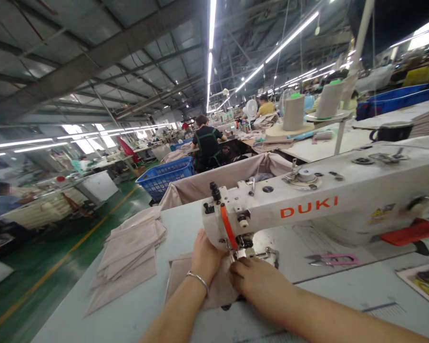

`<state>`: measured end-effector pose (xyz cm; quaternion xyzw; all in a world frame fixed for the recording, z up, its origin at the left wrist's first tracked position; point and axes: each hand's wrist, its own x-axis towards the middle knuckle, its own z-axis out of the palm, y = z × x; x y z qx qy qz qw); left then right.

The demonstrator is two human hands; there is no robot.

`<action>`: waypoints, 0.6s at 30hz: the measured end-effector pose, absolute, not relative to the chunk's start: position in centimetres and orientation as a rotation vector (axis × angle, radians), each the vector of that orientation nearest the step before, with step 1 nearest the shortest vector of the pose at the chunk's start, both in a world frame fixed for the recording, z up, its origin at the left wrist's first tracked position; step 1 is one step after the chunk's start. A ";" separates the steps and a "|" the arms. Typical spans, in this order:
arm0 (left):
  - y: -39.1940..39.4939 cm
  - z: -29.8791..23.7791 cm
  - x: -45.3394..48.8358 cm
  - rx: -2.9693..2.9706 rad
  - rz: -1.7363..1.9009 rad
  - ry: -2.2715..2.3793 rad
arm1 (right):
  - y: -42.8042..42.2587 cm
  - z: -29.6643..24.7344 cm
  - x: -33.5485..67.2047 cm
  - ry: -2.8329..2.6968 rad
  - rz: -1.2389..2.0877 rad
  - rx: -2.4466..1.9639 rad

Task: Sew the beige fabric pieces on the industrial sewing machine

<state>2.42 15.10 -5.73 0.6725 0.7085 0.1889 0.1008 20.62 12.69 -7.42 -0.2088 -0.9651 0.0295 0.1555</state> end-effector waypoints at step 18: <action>9.4 -7.6 2.3 2.343 0.553 1.670 | 12.4 -10.7 22.3 -2.714 0.059 -0.470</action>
